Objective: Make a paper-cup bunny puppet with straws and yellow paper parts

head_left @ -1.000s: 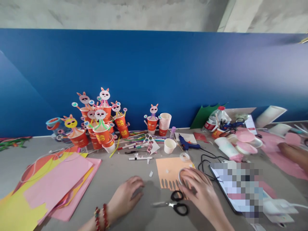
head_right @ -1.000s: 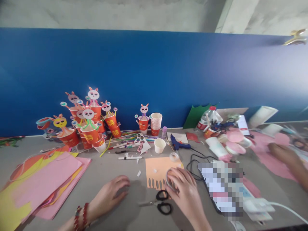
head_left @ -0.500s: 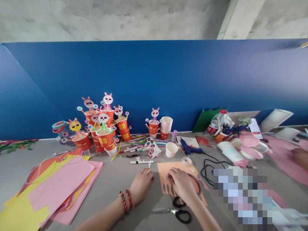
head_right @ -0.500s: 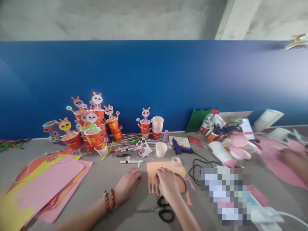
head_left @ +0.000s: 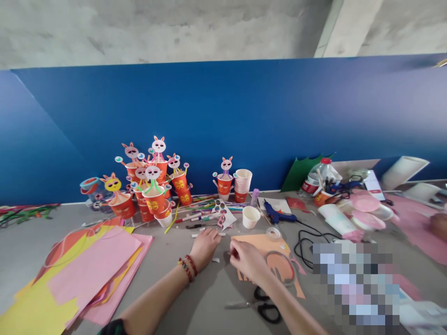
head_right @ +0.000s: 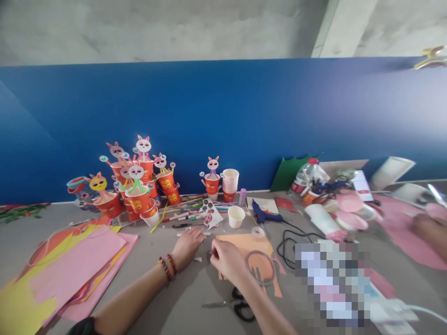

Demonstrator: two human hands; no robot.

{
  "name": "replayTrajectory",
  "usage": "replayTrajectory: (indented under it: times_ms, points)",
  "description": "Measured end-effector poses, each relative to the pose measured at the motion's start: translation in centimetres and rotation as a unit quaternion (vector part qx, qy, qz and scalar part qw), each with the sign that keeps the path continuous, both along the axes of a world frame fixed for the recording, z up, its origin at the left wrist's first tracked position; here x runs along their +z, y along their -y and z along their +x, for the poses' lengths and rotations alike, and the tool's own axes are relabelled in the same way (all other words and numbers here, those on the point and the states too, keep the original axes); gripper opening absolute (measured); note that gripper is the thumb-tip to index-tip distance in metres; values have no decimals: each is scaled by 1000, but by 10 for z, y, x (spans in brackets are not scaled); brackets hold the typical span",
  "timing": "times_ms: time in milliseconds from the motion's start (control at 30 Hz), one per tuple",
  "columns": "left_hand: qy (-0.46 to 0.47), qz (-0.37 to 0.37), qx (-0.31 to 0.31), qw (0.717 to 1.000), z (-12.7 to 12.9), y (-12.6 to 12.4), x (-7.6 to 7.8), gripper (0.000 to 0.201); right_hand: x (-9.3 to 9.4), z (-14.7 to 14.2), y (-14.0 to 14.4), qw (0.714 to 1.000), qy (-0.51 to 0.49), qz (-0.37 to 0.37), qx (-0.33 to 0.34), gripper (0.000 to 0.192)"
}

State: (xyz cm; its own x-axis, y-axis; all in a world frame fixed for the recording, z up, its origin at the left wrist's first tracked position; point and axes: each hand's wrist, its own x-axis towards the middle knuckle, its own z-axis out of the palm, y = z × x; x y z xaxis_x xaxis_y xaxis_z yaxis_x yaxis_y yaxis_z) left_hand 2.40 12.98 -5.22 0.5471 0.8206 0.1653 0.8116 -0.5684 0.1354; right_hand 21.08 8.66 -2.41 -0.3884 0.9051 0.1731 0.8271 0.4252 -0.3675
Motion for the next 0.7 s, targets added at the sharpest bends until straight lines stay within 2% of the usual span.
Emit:
replayTrajectory:
  times_ms: [100, 200, 333, 433, 567, 700]
  points:
    - [14, 0, -15, 1000, -1, 1, -1, 13, 4, 3, 3, 999, -26, 14, 18, 21]
    - [43, -2, -21, 999, -6, 13, -1, 15, 5, 7, 4, 998, -40, 18, 38, 24]
    - [71, -16, -14, 997, -20, 36, -2, 17, -2, -2, 7, 999, -39, 20, 30, 21]
    - [74, -35, -17, 996, -30, 47, -1, 11, -9, -14, 7, 998, -40, 3, 38, 21]
    - [77, -58, -19, 995, -32, 50, 1, 15, -19, -23, 3, 997, -31, -35, 60, 14]
    - [81, -71, -6, 994, -23, 46, -1, 8, -25, -22, 0, 996, -12, -60, 59, 13]
